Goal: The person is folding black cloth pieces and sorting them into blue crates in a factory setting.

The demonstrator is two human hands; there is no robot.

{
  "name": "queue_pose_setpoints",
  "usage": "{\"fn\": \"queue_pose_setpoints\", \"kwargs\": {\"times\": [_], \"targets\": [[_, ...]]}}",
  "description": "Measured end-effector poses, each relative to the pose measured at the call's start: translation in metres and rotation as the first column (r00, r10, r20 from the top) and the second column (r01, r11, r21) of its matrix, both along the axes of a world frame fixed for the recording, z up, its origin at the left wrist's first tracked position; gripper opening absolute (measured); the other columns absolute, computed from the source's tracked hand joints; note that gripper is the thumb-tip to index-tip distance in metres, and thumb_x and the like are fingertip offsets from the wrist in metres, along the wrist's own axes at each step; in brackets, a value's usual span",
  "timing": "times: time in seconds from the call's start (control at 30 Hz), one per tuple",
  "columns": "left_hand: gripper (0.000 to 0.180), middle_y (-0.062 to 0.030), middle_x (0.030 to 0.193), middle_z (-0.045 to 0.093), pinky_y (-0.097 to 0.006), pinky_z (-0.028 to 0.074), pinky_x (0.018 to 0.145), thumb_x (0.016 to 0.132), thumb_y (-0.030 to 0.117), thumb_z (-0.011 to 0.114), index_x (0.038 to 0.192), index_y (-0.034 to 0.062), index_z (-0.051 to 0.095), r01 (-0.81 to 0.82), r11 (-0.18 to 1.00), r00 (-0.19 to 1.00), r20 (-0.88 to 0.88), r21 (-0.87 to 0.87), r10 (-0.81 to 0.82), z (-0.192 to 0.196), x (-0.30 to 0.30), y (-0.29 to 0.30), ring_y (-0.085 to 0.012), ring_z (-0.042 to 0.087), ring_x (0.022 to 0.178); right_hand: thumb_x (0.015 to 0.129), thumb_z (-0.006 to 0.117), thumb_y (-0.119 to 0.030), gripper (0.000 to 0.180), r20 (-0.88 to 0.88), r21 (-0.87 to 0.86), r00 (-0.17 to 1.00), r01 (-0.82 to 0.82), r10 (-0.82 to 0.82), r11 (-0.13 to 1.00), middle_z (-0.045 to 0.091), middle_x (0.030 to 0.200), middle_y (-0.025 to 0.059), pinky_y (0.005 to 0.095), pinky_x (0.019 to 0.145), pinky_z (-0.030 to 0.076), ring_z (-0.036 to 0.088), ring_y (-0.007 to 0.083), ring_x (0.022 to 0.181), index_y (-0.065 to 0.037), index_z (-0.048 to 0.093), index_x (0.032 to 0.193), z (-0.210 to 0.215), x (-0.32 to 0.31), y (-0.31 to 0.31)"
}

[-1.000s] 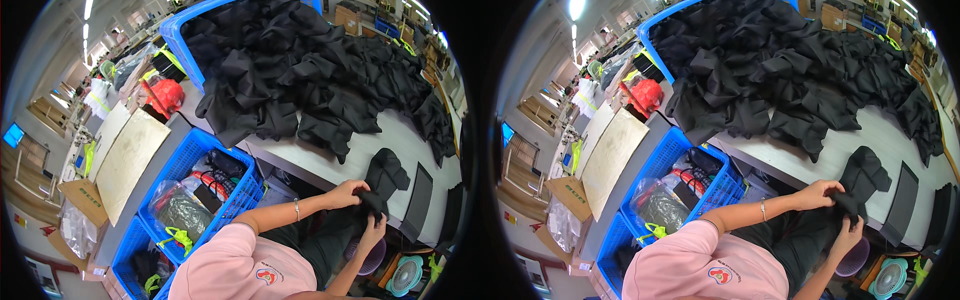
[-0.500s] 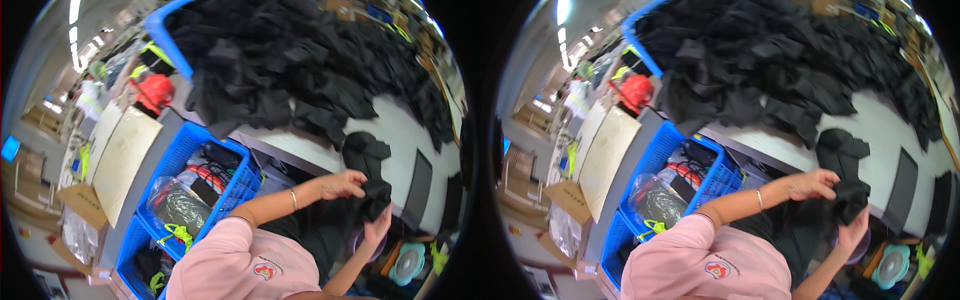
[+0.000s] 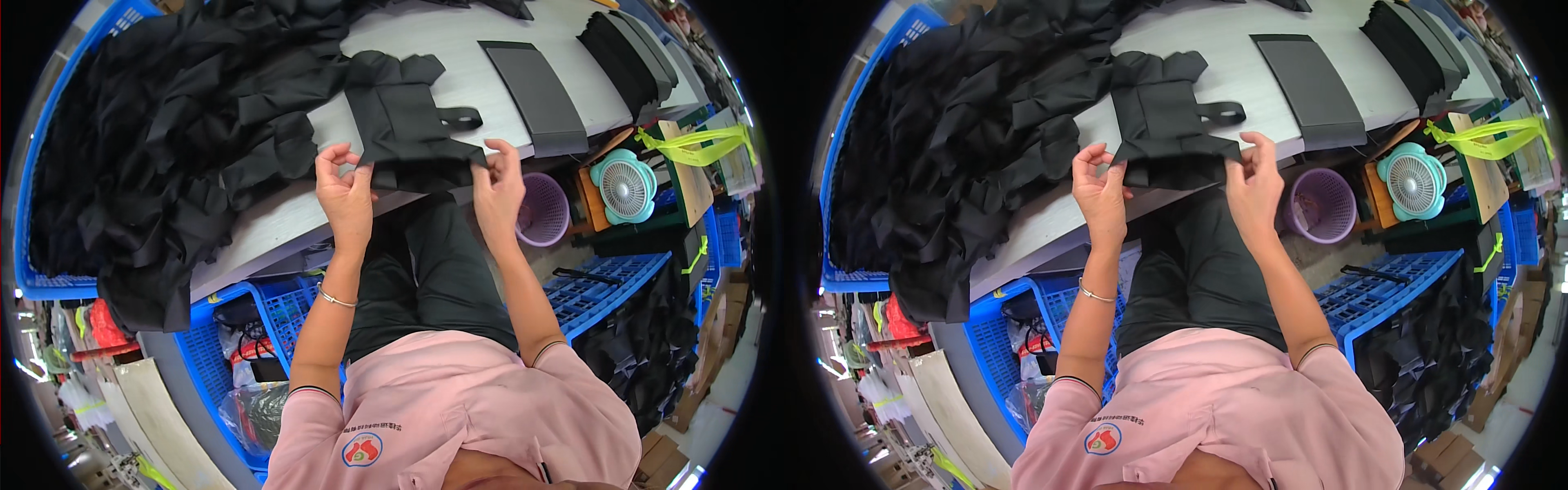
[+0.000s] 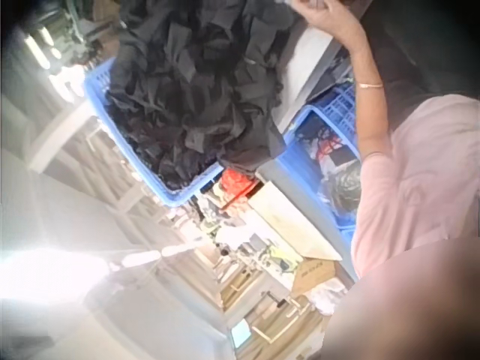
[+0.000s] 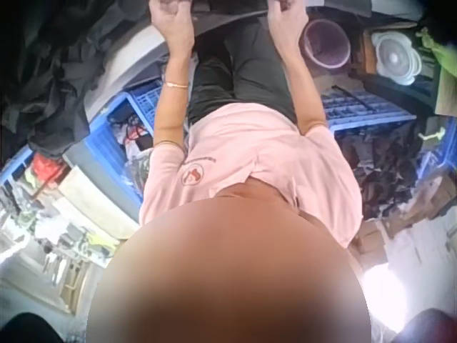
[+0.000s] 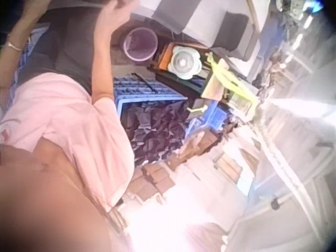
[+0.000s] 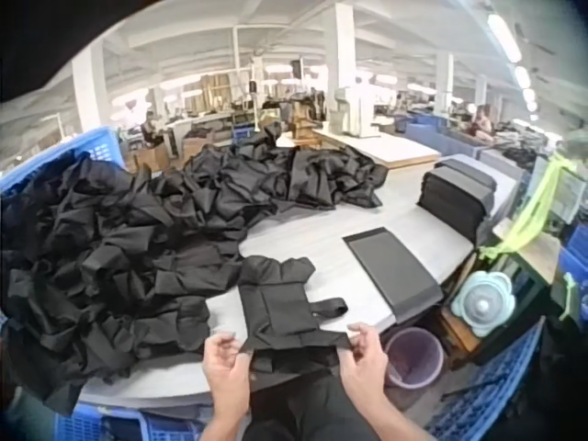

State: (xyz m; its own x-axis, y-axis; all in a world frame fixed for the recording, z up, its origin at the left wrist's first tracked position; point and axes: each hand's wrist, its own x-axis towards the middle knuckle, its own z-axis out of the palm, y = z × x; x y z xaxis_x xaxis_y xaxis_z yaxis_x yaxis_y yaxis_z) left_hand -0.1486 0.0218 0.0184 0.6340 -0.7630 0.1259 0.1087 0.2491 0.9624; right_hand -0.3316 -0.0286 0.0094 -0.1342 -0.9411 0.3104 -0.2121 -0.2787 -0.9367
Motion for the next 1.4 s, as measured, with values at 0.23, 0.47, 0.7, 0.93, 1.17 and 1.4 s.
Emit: {"fn": "queue_pose_setpoints", "kwargs": {"times": [0.23, 0.47, 0.7, 0.93, 1.17, 1.4], "targets": [[0.028, -0.0034, 0.098, 0.064, -0.021, 0.049, 0.060, 0.090, 0.005, 0.068, 0.114, 0.0013, 0.055, 0.173, 0.985, 0.983, 0.060, 0.006, -0.173, -0.023, -0.026, -0.001, -0.0051, 0.057, 0.070, 0.090, 0.070, -0.016, 0.034, 0.115, 0.164, 0.960, -0.273, 0.256, 0.948, 0.069, 0.092, 0.0142, 0.0289, 0.058, 0.052, 0.066, 0.0150, 0.068, 0.005, 0.056, 0.113, -0.014, 0.028, 0.017], [0.043, -0.0069, 0.113, 0.058, -0.022, 0.048, 0.050, 0.085, -0.007, 0.061, 0.125, 0.0039, 0.051, -0.015, 0.999, 0.986, 0.165, 0.045, 0.008, -0.004, 0.011, -0.015, -0.0058, 0.055, 0.065, 0.080, 0.065, 0.006, 0.040, -0.183, -0.003, 0.982, -0.041, 0.040, 0.999, 0.059, 0.087, 0.0118, 0.0326, 0.065, 0.051, 0.060, 0.0220, 0.070, -0.004, 0.060, 0.118, 0.006, -0.005, -0.037], [0.058, -0.0104, 0.132, 0.047, -0.019, 0.046, 0.055, 0.083, -0.008, 0.066, 0.135, 0.0029, 0.043, -0.066, 0.996, 0.913, 0.408, 0.065, 0.034, -0.005, -0.004, 0.000, -0.0071, 0.053, 0.070, 0.087, 0.073, -0.017, 0.041, -0.179, 0.004, 0.947, -0.272, 0.269, 0.962, 0.058, 0.093, 0.0093, 0.0285, 0.065, 0.048, 0.059, 0.0156, 0.073, -0.003, 0.059, 0.123, 0.011, -0.028, -0.059], [0.055, -0.0111, 0.136, 0.047, -0.018, 0.046, 0.058, 0.087, -0.003, 0.066, 0.136, -0.0005, 0.042, -0.067, 0.997, 0.953, 0.294, -0.028, 0.072, -0.007, -0.022, 0.038, -0.0080, 0.055, 0.081, 0.079, 0.077, -0.038, 0.046, -0.783, -0.386, 0.476, 0.132, -0.400, 0.913, 0.063, 0.104, 0.0096, 0.0386, 0.084, 0.050, 0.058, 0.0280, 0.101, -0.005, 0.071, 0.111, -0.018, -0.102, -0.141], [0.029, -0.0078, 0.102, 0.066, -0.019, 0.048, 0.062, 0.093, 0.005, 0.061, 0.121, -0.0022, 0.058, 0.305, 0.952, 0.950, 0.055, 0.035, -0.307, -0.015, -0.058, 0.054, -0.0090, 0.061, 0.079, 0.088, 0.069, -0.028, 0.026, -0.747, -0.083, 0.649, 0.123, -0.144, 0.989, 0.065, 0.095, 0.0109, 0.0408, 0.073, 0.053, 0.064, 0.0324, 0.084, -0.005, 0.073, 0.098, -0.003, -0.115, -0.160], [0.064, -0.0157, 0.144, 0.048, -0.039, 0.044, 0.103, 0.101, 0.043, 0.052, 0.147, 0.0010, 0.038, 0.737, 0.668, 0.577, -0.414, -0.108, -0.704, -0.035, -0.099, 0.042, -0.0259, 0.051, 0.128, 0.091, 0.065, -0.009, 0.012, -0.637, -0.531, 0.644, 0.031, -0.423, 0.847, 0.066, 0.109, 0.0166, 0.0377, 0.078, 0.052, 0.065, 0.0326, 0.092, 0.002, 0.061, 0.093, 0.033, -0.081, 0.006]]}}
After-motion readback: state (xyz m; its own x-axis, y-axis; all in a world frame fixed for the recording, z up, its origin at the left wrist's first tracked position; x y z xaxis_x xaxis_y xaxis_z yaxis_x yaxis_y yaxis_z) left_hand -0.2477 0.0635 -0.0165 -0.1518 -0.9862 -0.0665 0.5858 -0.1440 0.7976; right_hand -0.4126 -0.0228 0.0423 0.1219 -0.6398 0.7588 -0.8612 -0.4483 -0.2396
